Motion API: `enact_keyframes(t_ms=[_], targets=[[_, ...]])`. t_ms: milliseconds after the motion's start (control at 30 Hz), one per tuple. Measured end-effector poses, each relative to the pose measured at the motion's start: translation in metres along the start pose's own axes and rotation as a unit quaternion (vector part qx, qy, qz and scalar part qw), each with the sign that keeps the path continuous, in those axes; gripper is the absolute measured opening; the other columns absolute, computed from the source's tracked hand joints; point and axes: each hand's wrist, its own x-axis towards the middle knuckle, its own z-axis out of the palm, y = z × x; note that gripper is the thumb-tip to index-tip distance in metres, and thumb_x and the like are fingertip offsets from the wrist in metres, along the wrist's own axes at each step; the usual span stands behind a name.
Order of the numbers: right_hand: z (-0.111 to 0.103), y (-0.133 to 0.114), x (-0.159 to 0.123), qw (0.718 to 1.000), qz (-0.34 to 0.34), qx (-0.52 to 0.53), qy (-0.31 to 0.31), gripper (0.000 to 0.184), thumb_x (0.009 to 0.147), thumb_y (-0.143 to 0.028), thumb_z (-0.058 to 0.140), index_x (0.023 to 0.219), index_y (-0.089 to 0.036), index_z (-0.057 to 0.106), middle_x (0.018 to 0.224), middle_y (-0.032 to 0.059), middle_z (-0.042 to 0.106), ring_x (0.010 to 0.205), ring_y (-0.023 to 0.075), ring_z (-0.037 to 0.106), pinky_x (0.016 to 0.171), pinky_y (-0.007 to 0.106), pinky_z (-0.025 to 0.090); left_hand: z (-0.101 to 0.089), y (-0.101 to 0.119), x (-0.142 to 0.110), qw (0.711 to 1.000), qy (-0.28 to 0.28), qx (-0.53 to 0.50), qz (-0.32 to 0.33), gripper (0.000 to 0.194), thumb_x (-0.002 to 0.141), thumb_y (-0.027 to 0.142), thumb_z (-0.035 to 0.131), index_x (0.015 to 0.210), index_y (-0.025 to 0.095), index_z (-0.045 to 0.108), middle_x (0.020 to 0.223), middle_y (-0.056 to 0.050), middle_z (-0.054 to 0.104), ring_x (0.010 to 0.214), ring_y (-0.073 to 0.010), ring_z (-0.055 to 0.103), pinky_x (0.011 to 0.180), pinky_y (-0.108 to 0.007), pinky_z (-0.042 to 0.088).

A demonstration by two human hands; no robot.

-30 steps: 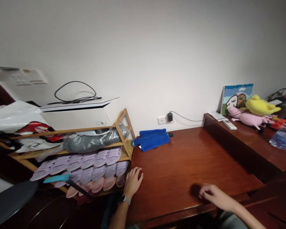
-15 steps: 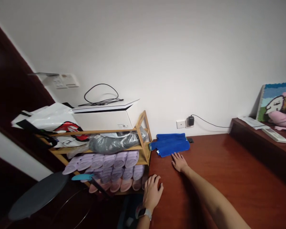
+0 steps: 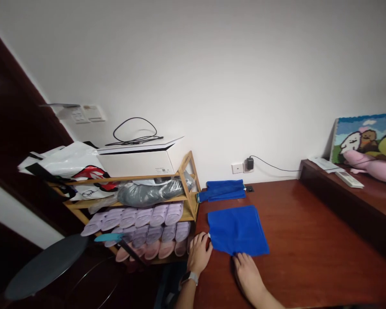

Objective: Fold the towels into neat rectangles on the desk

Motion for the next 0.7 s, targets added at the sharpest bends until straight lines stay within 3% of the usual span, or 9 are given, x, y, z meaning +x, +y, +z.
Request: enact_keyframes(t_ms=[100, 267, 400, 467, 533, 633, 700], targets=[[-0.018, -0.004, -0.044, 0.999, 0.02, 0.025, 0.001, 0.034, 0.089, -0.005, 0.055, 0.104, -0.028, 0.075, 0.098, 0.0073, 0.076, 0.093, 0.0285, 0.07, 0.089, 0.041, 0.053, -0.007, 0.002, 0.004, 1.0, 0.002, -0.001, 0.007, 0.031, 0.097, 0.021, 0.051, 0.121, 0.023, 0.07, 0.125, -0.009, 0.071, 0.119, -0.0267, 0.063, 0.103, -0.045, 0.048], [-0.067, 0.017, -0.068, 0.997, 0.061, 0.034, -0.022, 0.031, 0.09, -0.009, 0.057, 0.111, -0.026, 0.073, 0.098, 0.0071, 0.076, 0.095, 0.029, 0.07, 0.086, 0.04, 0.052, -0.023, 0.023, -0.001, 0.999, 0.005, -0.015, 0.034, 0.036, 0.1, 0.019, 0.04, 0.12, 0.023, 0.07, 0.115, -0.01, 0.074, 0.112, -0.0267, 0.066, 0.101, -0.044, 0.051], [-0.097, 0.048, -0.079, 0.995, 0.072, 0.067, -0.006, 0.025, 0.097, -0.014, 0.05, 0.105, -0.026, 0.071, 0.104, 0.0069, 0.072, 0.094, 0.0238, 0.07, 0.081, 0.033, 0.052, -0.031, 0.082, -0.026, 0.993, 0.0, -0.035, 0.112, 0.035, 0.103, 0.023, 0.043, 0.123, 0.026, 0.071, 0.124, -0.011, 0.071, 0.123, -0.0279, 0.062, 0.109, -0.045, 0.048], [-0.109, 0.062, -0.084, 0.993, 0.067, 0.093, -0.001, 0.027, 0.099, -0.015, 0.046, 0.106, -0.026, 0.07, 0.106, 0.0071, 0.071, 0.094, 0.0214, 0.07, 0.078, 0.029, 0.051, -0.031, 0.122, -0.039, 0.983, -0.036, -0.049, 0.174, 0.032, 0.102, 0.027, 0.049, 0.126, 0.027, 0.07, 0.126, -0.01, 0.07, 0.124, -0.0284, 0.061, 0.11, -0.046, 0.047], [-0.119, 0.075, -0.086, 0.99, 0.075, 0.116, -0.016, 0.027, 0.101, -0.018, 0.045, 0.109, -0.026, 0.069, 0.101, 0.0067, 0.073, 0.09, 0.021, 0.072, 0.076, 0.027, 0.051, -0.028, 0.156, -0.048, 0.975, -0.088, -0.056, 0.196, 0.03, 0.099, 0.03, 0.057, 0.126, 0.028, 0.07, 0.123, -0.009, 0.072, 0.118, -0.0278, 0.063, 0.106, -0.045, 0.049], [-0.129, 0.095, -0.087, 0.977, 0.123, 0.174, -0.016, 0.029, 0.102, -0.024, 0.042, 0.113, -0.026, 0.069, 0.091, 0.0053, 0.077, 0.083, 0.0211, 0.075, 0.074, 0.027, 0.051, -0.017, 0.187, -0.051, 0.978, -0.129, -0.087, 0.14, 0.027, 0.097, 0.023, 0.054, 0.115, 0.025, 0.073, 0.111, -0.008, 0.075, 0.107, -0.0259, 0.068, 0.099, -0.041, 0.052], [-0.132, 0.112, -0.084, 0.957, 0.164, 0.238, 0.031, 0.029, 0.101, -0.029, 0.042, 0.112, -0.028, 0.07, 0.091, 0.0042, 0.079, 0.083, 0.0215, 0.075, 0.076, 0.028, 0.052, -0.011, 0.193, -0.046, 0.975, -0.124, -0.168, 0.071, 0.027, 0.096, 0.021, 0.051, 0.108, 0.025, 0.075, 0.104, -0.008, 0.076, 0.101, -0.0253, 0.071, 0.095, -0.038, 0.053]])
